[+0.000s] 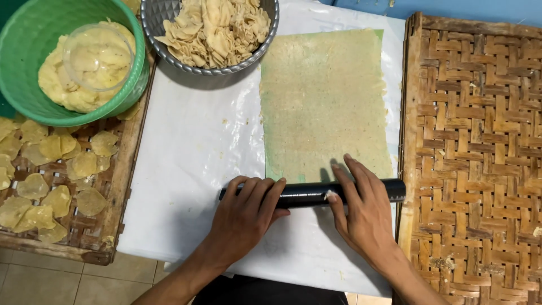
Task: Flatten food pieces on a silicone mat using a rolling pin.
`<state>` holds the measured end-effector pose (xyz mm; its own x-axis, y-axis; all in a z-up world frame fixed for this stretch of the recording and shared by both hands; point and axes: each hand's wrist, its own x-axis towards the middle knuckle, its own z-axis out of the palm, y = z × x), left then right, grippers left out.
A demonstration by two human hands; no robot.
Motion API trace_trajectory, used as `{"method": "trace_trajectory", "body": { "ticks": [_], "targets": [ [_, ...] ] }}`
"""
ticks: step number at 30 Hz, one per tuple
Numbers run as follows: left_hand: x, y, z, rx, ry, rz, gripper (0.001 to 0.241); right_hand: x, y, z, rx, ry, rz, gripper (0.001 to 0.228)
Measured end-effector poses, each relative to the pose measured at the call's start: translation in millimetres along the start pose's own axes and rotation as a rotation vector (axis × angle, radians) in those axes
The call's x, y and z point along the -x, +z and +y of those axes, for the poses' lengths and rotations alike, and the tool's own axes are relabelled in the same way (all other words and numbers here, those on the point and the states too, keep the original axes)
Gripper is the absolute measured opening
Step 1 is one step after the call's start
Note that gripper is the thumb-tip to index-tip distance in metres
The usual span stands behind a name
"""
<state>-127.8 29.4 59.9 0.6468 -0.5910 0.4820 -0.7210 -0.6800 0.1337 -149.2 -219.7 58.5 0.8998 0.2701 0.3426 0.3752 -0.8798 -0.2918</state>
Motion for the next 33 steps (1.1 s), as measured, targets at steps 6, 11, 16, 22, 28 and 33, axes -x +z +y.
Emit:
{"method": "trace_trajectory", "body": {
  "ticks": [6, 11, 16, 22, 28, 33],
  "targets": [
    [8.4, 31.3, 0.7, -0.037, -0.133, -0.08, 0.047, -3.4, 38.3, 25.3, 0.232, -0.01, -0.198, 0.065],
    [-42.2, 39.9, -22.2, -0.088, -0.274, -0.101, 0.053, -69.6, 37.4, 34.0, 0.211, 0.074, -0.255, 0.062],
    [-80.5, 72.4, -73.7, -0.017, -0.357, -0.077, 0.066, -128.8, 51.5, 59.9, 0.082, 0.1, -0.174, 0.063],
    [-64.0, 47.3, -42.3, -0.159, -0.32, -0.222, 0.065, -99.1, 29.9, 33.3, 0.015, 0.181, -0.316, 0.071],
    [1.9, 42.1, 10.0, -0.126, -0.257, -0.182, 0.067, 2.4, 49.0, 27.2, 0.208, 0.079, -0.224, 0.086],
    [-13.0, 42.2, -3.3, -0.107, -0.242, -0.157, 0.064, -12.8, 43.8, 34.8, 0.257, 0.025, -0.231, 0.075]
  ]
}}
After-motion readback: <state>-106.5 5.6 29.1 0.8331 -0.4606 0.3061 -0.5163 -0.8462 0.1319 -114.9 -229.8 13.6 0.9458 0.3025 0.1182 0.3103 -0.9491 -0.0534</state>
